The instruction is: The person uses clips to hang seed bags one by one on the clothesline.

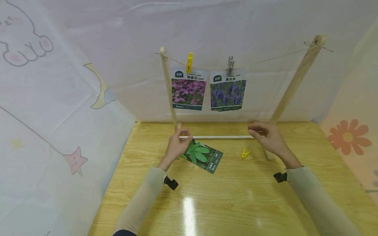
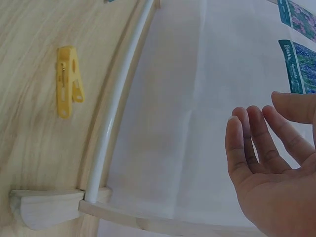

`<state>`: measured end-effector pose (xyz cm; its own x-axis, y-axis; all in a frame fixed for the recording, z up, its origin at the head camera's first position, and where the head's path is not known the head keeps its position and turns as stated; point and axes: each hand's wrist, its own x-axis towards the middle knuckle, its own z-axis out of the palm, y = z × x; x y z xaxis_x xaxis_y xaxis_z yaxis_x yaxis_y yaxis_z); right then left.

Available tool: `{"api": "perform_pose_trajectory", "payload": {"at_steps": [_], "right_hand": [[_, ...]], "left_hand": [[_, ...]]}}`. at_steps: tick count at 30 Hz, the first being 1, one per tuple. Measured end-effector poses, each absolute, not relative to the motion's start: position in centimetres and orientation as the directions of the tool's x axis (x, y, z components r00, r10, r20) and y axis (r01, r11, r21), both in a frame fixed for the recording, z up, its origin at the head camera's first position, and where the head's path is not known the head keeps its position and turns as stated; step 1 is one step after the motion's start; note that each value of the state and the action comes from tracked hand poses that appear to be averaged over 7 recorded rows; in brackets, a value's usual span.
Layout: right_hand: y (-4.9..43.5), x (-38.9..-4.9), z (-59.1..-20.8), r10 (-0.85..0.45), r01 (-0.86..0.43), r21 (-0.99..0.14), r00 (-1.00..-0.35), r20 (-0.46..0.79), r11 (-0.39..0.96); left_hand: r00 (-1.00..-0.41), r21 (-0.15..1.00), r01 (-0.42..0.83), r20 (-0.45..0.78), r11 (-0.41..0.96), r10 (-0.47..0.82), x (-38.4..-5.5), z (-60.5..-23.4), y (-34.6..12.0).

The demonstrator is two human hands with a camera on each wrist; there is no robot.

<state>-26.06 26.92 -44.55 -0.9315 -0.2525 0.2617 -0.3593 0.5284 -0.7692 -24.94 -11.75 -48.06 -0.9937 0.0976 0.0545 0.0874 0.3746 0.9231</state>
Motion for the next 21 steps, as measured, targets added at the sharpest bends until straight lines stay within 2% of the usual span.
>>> {"api": "perform_pose_trajectory", "payload": {"at_steps": [9,15,21], "right_hand": [[27.5,-25.6,-46.2,-0.245,-0.31,-0.778,-0.948,0.205,0.547],[28.1,-25.1,-47.9,-0.24,-0.286,-0.8,-0.953,0.183,0.527],[28.5,-24.8,-49.1,-0.224,-0.243,-0.788,-0.965,0.137,0.566]], "left_hand": [[-0.996,0.933,0.055,0.025,0.356,0.088,-24.5,-49.4,-11.7],[-0.996,0.914,0.04,0.005,0.404,0.087,-24.0,-50.1,-11.4],[-0.997,0.892,0.031,-0.005,0.45,0.08,-23.6,-50.7,-11.3]]}}
